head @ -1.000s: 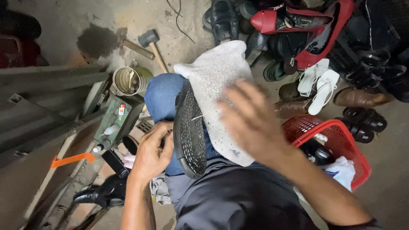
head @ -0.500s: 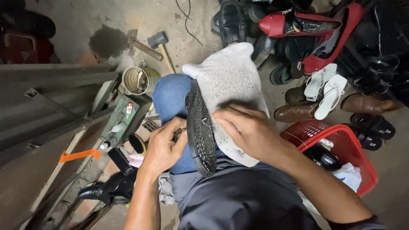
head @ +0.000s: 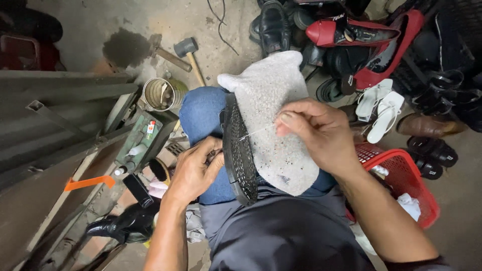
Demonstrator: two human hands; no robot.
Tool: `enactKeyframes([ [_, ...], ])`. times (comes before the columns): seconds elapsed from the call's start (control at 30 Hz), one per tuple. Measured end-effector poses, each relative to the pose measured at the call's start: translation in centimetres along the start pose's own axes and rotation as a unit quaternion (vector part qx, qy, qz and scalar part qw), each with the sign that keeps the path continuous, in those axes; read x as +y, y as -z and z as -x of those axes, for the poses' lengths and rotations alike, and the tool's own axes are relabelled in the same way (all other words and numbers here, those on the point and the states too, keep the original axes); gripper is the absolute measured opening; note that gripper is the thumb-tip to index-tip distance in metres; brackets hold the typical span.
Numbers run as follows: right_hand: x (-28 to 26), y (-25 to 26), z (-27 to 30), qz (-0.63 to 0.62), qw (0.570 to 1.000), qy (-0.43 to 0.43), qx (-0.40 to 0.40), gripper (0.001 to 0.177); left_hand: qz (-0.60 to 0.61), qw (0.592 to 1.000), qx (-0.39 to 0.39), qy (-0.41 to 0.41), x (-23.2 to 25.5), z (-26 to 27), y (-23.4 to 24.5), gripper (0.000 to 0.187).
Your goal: The person sits on the floor and sews a black shoe resting on their lap using a needle and thread. They repeatedly push the needle through the shoe's sole and pull the thread to secure the stitching.
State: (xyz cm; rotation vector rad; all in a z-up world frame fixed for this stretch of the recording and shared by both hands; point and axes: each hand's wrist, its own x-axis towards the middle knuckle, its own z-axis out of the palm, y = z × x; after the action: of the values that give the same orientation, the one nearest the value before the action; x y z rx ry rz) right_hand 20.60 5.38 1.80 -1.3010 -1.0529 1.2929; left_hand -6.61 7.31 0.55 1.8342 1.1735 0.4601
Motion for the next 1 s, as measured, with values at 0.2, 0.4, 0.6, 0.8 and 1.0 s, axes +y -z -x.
enactKeyframes([
  [0.2,1.4,-0.1,-0.4,0.11,0.991,0.01,0.072,0.017,-0.008,1.0,0.003,-0.006,-0.1,0.3,0.1,0.01],
  [0.4,0.3,-1.0,0.1,0.178,0.978,0.051,-0.1,0.022,-0.002,1.0,0.004,-0.014,0.3,0.1,0.0,0.011],
  [0.6,0.8,-3.5,0.3,0.253,0.942,0.152,-0.161,0.014,-0.027,0.999,0.01,-0.028,0.7,-0.1,-0.2,0.015],
  [0.8,-1.2,-3.3,0.8,0.265,0.936,0.134,-0.191,0.025,-0.075,0.997,0.019,0.024,0.7,0.4,-0.8,0.023],
  [1.0,-0.6,-3.3,1.2,0.304,0.926,0.181,-0.13,0.033,-0.239,0.95,0.074,0.187,-5.0,5.3,-2.2,0.037],
])
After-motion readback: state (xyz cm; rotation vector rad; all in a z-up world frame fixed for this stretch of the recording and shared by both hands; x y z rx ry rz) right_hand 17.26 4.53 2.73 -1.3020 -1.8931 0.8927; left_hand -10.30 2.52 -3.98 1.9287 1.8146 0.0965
